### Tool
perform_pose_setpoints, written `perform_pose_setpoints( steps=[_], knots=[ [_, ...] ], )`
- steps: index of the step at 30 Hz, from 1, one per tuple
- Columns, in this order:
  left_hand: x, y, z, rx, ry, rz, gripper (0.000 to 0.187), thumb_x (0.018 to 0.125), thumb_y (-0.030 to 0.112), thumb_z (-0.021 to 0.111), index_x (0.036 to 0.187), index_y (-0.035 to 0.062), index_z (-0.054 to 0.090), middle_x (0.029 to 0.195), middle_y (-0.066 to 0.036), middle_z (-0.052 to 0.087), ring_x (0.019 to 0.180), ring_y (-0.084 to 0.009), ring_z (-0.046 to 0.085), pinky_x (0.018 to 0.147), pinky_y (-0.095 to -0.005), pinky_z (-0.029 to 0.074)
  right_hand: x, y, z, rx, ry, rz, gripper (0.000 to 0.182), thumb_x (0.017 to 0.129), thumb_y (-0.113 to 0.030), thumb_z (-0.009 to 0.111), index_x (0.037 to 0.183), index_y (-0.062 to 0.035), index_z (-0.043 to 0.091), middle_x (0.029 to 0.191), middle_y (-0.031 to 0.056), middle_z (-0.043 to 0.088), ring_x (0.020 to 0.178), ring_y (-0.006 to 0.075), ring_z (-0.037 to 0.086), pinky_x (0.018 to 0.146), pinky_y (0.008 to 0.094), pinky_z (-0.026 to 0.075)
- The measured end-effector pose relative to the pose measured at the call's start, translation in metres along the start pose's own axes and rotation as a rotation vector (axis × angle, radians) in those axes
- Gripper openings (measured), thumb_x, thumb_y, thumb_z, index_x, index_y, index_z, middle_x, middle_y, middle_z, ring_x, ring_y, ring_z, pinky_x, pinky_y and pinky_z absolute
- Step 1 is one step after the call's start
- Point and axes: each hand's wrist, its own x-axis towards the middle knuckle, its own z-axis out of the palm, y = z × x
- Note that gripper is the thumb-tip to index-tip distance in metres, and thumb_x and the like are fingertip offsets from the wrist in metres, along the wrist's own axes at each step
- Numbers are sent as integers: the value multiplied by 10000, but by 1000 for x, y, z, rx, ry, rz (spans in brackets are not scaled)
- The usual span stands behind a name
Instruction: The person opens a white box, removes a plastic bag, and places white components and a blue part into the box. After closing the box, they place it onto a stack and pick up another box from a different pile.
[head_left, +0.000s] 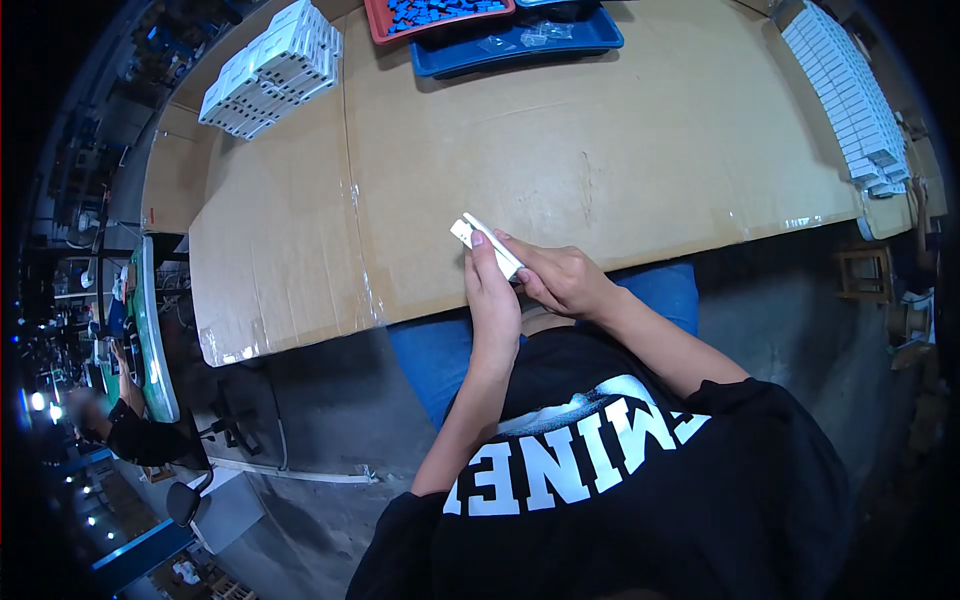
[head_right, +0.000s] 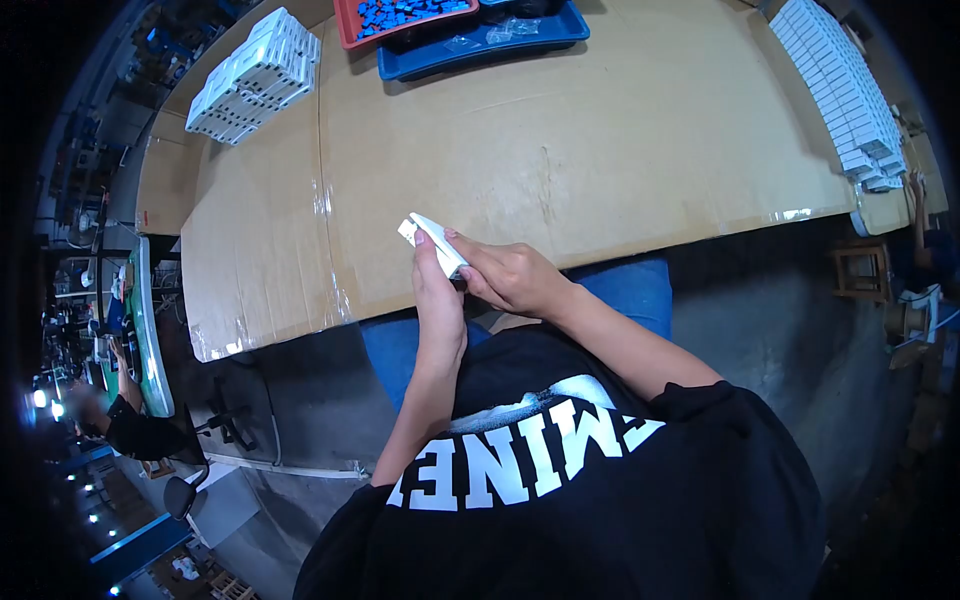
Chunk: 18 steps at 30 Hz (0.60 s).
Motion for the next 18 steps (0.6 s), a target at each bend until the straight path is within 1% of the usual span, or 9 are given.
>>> perform_pose_setpoints(
  steps=[1,3,5,7,10,12,13,15,18],
  knots=[
    [1,-2,0,-11,11,8,517,1124,513,369,1057,40,569,906,-26,587,813,-95,557,706,-267,465,0,0,0,0,0,1,498,992,-78,575,1471,50,526,1159,241,732,740,311,742,687,394,613],
    [2,-3,-2,-21,21,14,512,1124,509,373,1062,42,573,903,-23,588,812,-92,556,708,-263,463,0,0,0,-8,-34,9,504,991,-131,628,1438,80,532,1202,268,712,856,358,756,731,407,624],
    [1,-3,-6,-11,-8,-25,563,1105,546,387,1251,29,553,1039,-56,602,955,-130,582,817,-305,480,-1,-1,1,-21,-33,5,502,990,-131,628,1435,82,534,1196,270,713,853,356,758,728,406,625],
    [2,-4,-9,-4,-29,-36,561,1105,545,389,1257,28,549,1051,-57,601,963,-129,583,826,-305,483,-1,-1,3,-28,-34,-3,501,989,-132,628,1431,85,537,1191,272,714,850,354,759,726,405,625],
    [6,-6,-13,-1,-57,-50,557,1104,541,393,1270,30,540,1073,-59,597,973,-131,588,838,-309,491,-2,2,7,-36,7,-20,491,983,-120,626,1418,94,544,1138,266,728,802,344,756,694,403,621],
    [5,-12,-17,0,-65,-70,554,1104,539,396,1276,32,535,1083,-59,595,975,-132,591,841,-311,496,-6,4,11,-48,27,-26,482,975,-103,629,1406,98,551,1046,247,742,733,331,743,650,401,612],
    [6,-14,-17,-11,-51,-55,548,1103,538,402,1276,35,533,1088,-57,593,976,-131,592,837,-309,499,-7,4,12,-49,27,-19,482,975,-103,629,1406,98,551,1046,247,742,733,331,743,650,401,612],
    [6,-15,-19,-18,-36,-44,542,1102,536,408,1276,38,531,1093,-55,591,977,-129,594,834,-307,503,-6,3,13,-50,51,-53,470,967,-88,633,1391,101,561,967,224,742,688,321,728,620,400,601],
    [3,-12,-19,-28,-25,-65,531,1100,535,421,1266,43,533,1091,-55,592,979,-126,595,824,-296,505,-8,4,17,-63,70,-61,468,966,-88,632,1388,102,562,963,229,740,688,321,730,616,397,599]
  ],
)
